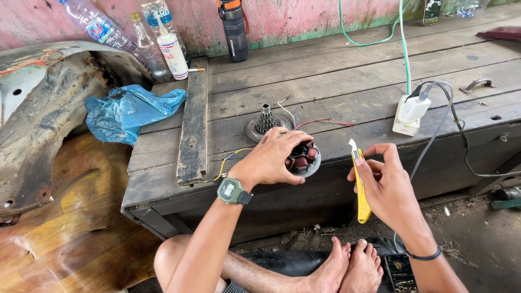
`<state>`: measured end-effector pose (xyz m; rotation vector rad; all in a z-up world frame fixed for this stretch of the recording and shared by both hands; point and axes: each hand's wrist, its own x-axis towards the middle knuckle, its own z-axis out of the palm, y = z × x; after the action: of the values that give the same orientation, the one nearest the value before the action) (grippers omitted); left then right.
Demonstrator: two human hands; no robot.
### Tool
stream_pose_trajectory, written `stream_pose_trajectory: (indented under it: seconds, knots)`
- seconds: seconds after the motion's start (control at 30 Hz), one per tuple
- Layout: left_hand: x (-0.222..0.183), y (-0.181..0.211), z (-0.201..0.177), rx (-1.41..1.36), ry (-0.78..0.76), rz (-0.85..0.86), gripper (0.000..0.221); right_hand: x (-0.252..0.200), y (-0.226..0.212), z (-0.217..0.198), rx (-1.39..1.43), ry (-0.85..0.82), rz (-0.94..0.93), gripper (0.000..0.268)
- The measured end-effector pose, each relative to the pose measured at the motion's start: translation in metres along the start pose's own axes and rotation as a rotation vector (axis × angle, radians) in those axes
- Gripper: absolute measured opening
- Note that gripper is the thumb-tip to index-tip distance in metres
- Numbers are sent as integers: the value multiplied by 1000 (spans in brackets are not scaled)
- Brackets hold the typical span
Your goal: The person uses a utility knife to strip insulation from wires on a motorcycle stator assembly while holding the part on a wooden workbench.
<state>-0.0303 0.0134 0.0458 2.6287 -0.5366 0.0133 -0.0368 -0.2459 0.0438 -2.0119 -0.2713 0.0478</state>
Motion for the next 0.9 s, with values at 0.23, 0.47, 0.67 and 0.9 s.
stream_pose_trajectory:
  seconds: [0.23,0.47,0.67,0.9]
  knots:
    - [-12,-9,0,102,1,66,89,5,8,8,471,-93,-5,11]
    - [-72,27,15,-600,268,201,112,15,32,2,1103,-229,-18,51]
    - [-112,30,44,-1913,209,397,146,12,33,-9,1221,-314,-30,55]
    - [-149,45,41,-1935,325,366,104,3,39,-24,1048,-8,4,30]
